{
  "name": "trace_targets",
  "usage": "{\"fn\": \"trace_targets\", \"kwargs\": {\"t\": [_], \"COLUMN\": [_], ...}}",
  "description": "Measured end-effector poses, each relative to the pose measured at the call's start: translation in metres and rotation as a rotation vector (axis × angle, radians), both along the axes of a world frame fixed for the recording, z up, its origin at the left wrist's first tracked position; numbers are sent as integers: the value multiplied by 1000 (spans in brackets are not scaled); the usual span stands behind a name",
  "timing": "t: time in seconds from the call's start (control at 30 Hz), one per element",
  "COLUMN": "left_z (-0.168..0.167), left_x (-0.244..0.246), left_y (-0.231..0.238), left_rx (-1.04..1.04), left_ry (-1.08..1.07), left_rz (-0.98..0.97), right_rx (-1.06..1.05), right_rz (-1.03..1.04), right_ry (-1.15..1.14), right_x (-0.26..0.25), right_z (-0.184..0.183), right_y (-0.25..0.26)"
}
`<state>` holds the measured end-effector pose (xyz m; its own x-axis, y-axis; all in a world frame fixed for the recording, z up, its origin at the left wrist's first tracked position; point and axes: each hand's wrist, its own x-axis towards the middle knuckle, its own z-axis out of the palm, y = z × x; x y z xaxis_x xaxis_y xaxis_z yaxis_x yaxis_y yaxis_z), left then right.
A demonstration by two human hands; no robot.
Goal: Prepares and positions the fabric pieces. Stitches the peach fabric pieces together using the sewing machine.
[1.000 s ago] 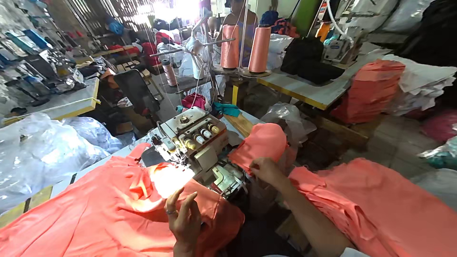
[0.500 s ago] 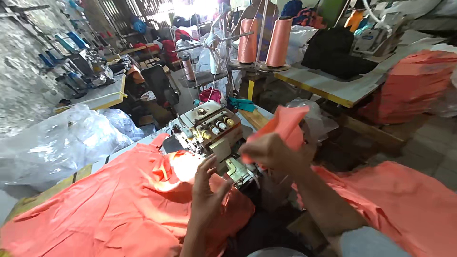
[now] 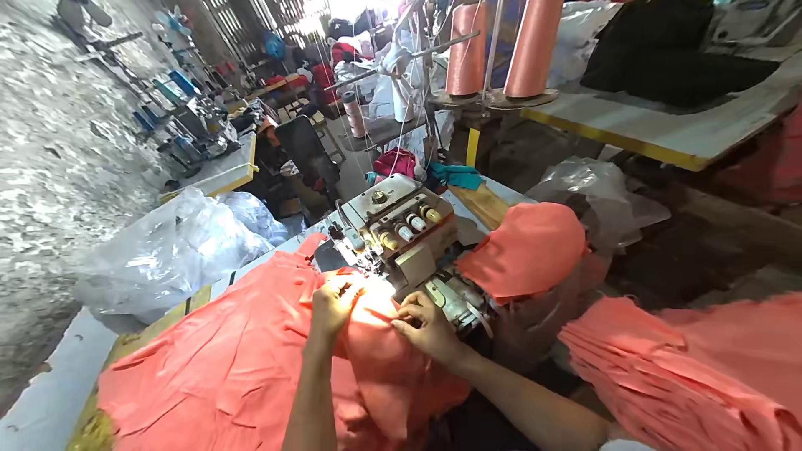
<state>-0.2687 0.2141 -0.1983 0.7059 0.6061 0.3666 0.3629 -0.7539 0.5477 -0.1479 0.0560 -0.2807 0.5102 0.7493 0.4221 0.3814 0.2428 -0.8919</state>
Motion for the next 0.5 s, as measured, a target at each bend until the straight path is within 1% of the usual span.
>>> {"fn": "trace_targets", "kwargs": {"t": [0.07, 0.17, 0.27, 0.37, 0.43, 0.5], "left_z": [-8, -7, -5, -10, -14, -21], "left_x": [3, 1, 0, 1, 1, 0], "left_y": [11, 9, 6, 6, 5, -5], "left_rx": [-17, -29, 23, 94, 171, 359], "left_ry": [-26, -9, 3, 12, 18, 62], "left_rz": [-40, -73, -82, -100, -129, -119], "right_rx": [-86, -161, -104, -78, -68, -79], "right_rz": [0, 93, 130, 112, 93, 81], "right_ry": [36, 91, 130, 157, 138, 103], "right_x": [-2, -1, -3, -3, -2, -1], "right_z": [-5, -7, -6, -10, -16, -22], "right_y": [6, 1, -5, -5, -4, -10]}}
